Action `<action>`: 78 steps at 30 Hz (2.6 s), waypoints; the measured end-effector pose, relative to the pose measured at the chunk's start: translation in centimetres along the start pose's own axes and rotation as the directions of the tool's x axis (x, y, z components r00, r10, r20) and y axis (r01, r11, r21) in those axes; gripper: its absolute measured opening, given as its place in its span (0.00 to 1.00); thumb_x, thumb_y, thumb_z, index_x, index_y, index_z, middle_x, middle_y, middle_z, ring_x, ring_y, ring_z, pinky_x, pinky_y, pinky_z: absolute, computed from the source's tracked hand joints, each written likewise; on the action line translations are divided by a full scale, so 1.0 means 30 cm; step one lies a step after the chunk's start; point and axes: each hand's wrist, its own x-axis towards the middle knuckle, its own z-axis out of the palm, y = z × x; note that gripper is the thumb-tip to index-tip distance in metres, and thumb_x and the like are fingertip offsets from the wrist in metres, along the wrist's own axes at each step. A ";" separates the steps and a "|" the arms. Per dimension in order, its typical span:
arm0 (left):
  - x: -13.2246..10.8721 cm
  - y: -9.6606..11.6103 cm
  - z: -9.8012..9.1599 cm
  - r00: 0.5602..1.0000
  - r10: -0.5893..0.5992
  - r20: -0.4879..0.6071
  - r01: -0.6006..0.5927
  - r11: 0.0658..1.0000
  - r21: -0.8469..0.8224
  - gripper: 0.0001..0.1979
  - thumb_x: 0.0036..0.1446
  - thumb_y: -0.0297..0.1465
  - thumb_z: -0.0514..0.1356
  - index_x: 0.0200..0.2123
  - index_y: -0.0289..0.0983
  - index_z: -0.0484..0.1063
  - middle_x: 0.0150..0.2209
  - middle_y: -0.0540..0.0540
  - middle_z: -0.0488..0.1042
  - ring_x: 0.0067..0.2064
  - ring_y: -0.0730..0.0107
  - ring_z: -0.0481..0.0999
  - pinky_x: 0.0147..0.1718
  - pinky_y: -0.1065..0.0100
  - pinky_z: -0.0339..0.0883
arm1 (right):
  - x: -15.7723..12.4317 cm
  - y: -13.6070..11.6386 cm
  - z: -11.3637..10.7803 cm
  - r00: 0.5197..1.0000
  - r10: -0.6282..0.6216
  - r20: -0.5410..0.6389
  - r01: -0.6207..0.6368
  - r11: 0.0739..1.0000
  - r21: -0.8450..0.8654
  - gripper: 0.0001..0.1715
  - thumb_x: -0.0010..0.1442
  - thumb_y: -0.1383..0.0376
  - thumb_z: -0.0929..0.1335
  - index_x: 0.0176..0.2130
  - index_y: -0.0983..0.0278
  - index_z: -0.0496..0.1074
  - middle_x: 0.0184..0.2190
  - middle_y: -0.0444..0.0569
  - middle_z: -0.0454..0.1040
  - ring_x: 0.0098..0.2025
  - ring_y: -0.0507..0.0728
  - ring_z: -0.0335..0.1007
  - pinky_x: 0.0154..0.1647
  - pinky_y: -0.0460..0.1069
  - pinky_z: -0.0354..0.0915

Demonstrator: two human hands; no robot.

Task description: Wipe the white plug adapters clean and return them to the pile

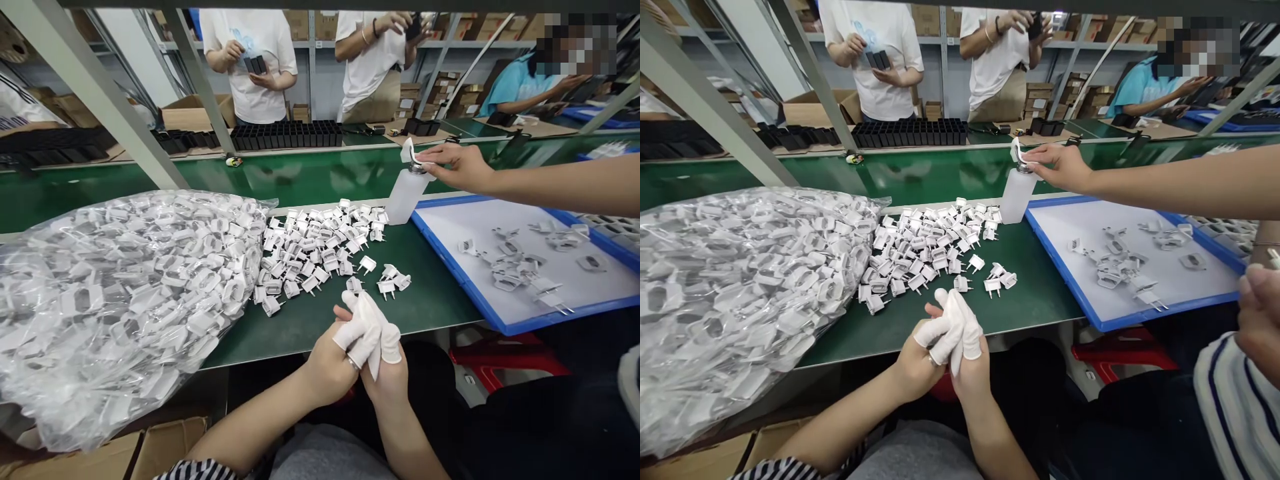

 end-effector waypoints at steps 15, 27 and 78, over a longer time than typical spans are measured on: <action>0.127 -0.041 -0.250 0.989 -0.149 -0.017 0.129 0.789 0.601 0.07 0.48 0.27 0.54 0.30 0.34 0.71 0.30 0.41 0.72 0.37 0.56 0.70 0.34 0.62 0.63 | 0.195 -0.166 -0.096 0.987 0.028 -0.159 -0.026 0.999 0.019 0.10 0.43 0.61 0.70 0.29 0.63 0.70 0.14 0.34 0.48 0.13 0.40 0.39 0.12 0.38 0.40; 0.166 -0.115 -0.232 0.953 -0.228 -0.198 0.299 0.808 0.508 0.06 0.45 0.22 0.50 0.22 0.34 0.64 0.26 0.41 0.68 0.38 0.53 0.67 0.36 0.57 0.61 | 0.198 -0.115 -0.064 0.996 0.035 -0.080 -0.049 0.981 -0.188 0.11 0.46 0.60 0.68 0.31 0.63 0.70 0.15 0.36 0.54 0.14 0.42 0.40 0.13 0.40 0.41; 0.111 0.035 -0.098 0.607 -0.709 0.359 0.102 -0.379 -0.920 0.13 0.51 0.18 0.46 0.27 0.30 0.70 0.21 0.45 0.74 0.24 0.72 0.73 0.28 0.72 0.67 | 0.030 0.015 -0.069 0.830 -0.268 0.490 0.558 0.424 -0.713 0.20 0.56 0.68 0.61 0.49 0.57 0.64 0.39 0.48 0.72 0.34 0.57 0.70 0.35 0.51 0.69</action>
